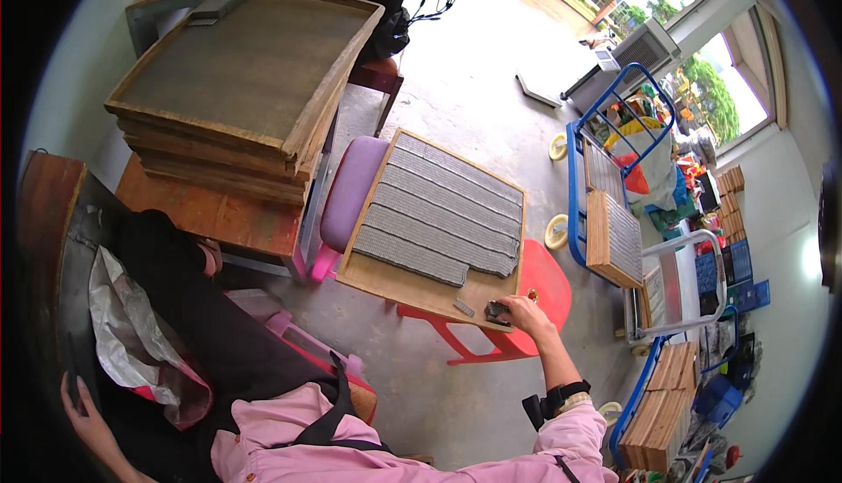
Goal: Assembling metal components and using a manual press in a workshop.
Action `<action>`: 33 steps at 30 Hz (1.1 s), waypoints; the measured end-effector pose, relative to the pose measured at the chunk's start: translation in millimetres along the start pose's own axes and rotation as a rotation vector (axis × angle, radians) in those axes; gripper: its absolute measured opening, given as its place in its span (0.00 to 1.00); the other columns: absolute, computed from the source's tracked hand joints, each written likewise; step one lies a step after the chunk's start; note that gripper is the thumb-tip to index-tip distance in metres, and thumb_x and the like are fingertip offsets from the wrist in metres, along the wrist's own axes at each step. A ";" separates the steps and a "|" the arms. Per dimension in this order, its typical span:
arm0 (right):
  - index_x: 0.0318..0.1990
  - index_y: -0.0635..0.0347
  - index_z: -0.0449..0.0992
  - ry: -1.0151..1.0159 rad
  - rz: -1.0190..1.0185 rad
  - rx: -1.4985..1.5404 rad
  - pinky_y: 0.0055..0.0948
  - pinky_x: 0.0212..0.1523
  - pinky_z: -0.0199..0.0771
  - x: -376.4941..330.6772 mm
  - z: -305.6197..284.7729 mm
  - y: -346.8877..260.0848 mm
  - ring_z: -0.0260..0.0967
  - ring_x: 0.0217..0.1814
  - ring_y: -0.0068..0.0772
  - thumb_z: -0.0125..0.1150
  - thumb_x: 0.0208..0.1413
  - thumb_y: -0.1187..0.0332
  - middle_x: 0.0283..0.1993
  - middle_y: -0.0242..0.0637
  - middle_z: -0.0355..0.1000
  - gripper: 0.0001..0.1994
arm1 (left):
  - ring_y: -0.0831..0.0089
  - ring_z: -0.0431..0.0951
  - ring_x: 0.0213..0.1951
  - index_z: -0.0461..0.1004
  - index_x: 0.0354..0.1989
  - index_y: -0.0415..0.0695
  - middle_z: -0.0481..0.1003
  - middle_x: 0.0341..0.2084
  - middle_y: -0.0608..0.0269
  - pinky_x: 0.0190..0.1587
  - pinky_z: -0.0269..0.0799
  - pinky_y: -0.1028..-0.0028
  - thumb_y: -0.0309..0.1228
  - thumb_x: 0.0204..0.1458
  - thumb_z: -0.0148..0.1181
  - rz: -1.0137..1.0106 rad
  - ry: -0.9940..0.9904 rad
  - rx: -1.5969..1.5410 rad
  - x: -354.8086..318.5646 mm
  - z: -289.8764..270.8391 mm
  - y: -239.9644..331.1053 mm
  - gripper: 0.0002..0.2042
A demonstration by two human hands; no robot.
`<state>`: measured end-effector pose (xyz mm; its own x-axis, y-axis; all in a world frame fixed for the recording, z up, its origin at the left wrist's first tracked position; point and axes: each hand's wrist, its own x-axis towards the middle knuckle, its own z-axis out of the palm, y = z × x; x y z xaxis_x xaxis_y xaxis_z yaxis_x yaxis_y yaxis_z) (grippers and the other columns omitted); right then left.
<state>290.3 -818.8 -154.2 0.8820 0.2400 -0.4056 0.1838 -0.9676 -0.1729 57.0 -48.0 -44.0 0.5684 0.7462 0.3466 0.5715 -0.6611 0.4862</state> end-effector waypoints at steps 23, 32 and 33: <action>0.46 0.57 0.71 0.041 -0.154 -0.183 0.40 0.52 0.66 9.9 14.9 15.4 0.63 0.54 0.44 0.68 0.39 0.61 0.47 0.40 0.68 0.24 | 0.68 0.71 0.48 0.67 0.54 0.42 0.70 0.51 0.57 0.52 0.64 0.72 0.39 0.59 0.51 -0.039 -0.015 0.009 -5.3 -0.5 2.6 0.19; 0.42 0.60 0.70 0.311 0.037 0.051 0.41 0.51 0.64 5.4 44.4 20.8 0.63 0.52 0.48 0.69 0.38 0.64 0.46 0.45 0.67 0.22 | 0.68 0.70 0.50 0.66 0.54 0.40 0.69 0.51 0.56 0.52 0.63 0.72 0.38 0.59 0.50 -0.021 -0.012 -0.059 -5.6 10.4 -2.8 0.19; 0.42 0.60 0.70 0.312 0.034 0.049 0.41 0.51 0.64 4.8 45.0 19.8 0.63 0.52 0.48 0.69 0.38 0.64 0.46 0.45 0.67 0.22 | 0.68 0.70 0.50 0.66 0.54 0.40 0.69 0.51 0.56 0.52 0.63 0.72 0.38 0.59 0.50 -0.024 -0.009 -0.060 -5.5 9.6 -5.2 0.19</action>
<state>278.6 -833.4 -199.9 0.9792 0.1651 -0.1181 0.1378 -0.9679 -0.2103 56.6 -49.4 -56.1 0.5603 0.7610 0.3269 0.5488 -0.6367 0.5416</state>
